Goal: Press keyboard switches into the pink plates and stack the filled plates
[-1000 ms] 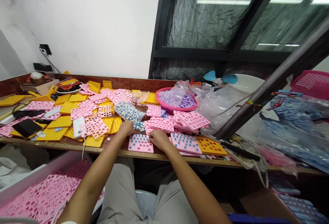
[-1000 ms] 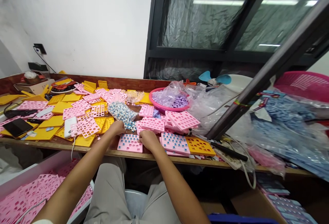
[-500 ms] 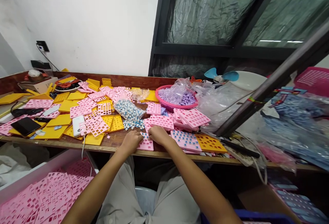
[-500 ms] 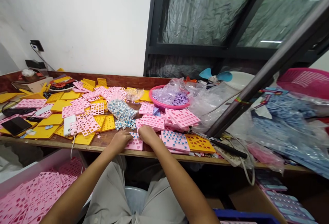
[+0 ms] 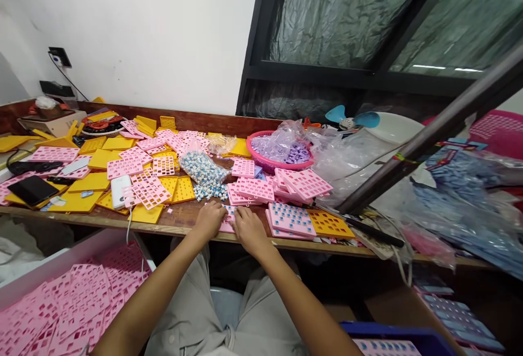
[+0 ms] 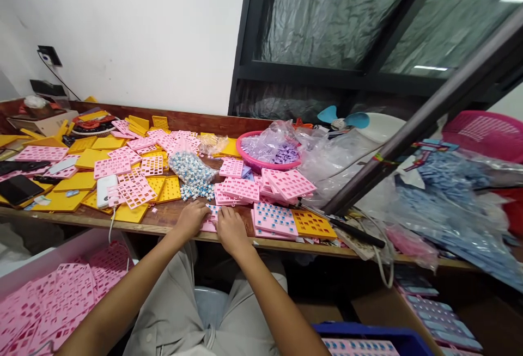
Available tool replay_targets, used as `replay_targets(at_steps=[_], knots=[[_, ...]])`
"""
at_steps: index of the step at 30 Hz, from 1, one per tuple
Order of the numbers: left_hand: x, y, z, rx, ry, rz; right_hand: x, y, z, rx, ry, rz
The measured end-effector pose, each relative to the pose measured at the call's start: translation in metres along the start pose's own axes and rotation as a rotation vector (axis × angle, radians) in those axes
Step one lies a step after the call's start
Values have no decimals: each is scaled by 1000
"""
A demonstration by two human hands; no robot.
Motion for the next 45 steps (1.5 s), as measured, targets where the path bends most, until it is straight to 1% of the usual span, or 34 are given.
replay_targets(at_steps=[3,7,10,12,15,18,22,24,25,27,29,30,31,33,35,36,39,41,45], knots=[[-2,1,0,-23,-31,4,-2,3,-6,-47,-49,5],[-3,7,2,-65,-68,53,-18,10,-6,-138,-261,-15],[-12,15,4,-65,-104,23,-32,6,-3,-185,-448,-36],[-17,23,7,-78,-110,1,-40,-2,1,-196,-514,-57],[-23,39,10,-122,-79,2,-48,-17,4,-170,-510,-81],[-28,53,10,-152,-46,16,-49,-29,3,-99,-470,-62],[-27,59,10,-157,29,16,-51,-36,0,-60,-445,-49],[-19,55,14,-169,105,13,-51,-36,-1,-61,-445,-43],[-10,52,17,-186,146,29,-51,-35,-1,-62,-446,-45],[18,42,25,-237,199,112,-52,-34,-2,-56,-443,-63],[53,29,30,-263,191,229,-53,-33,-2,-47,-434,-87],[68,21,29,-241,165,269,-53,-33,-2,-41,-429,-93],[81,11,26,-188,132,290,-52,-34,-1,-33,-423,-95],[98,-7,14,-31,59,300,-51,-37,0,-12,-402,-92],[107,-21,3,98,-1,314,-50,-42,0,25,-362,-94],[110,-26,0,139,-21,326,-49,-44,-1,43,-336,-97],[111,-35,-6,198,-46,351,-47,-43,-4,61,-278,-101],[110,-37,-9,221,-48,357,-42,-34,-7,17,-260,-79],[108,-37,-11,232,-24,347,-26,-5,-7,-131,-196,10]])
Point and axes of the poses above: each hand's wrist, its own y-axis away from the middle knuckle, its own z-axis out of the back of the hand, x = y × z, the point moved 10 cm from there along -y, towards the middle knuckle, and after that the axes turned 12 degrees about -y, right-handed, at the moved point
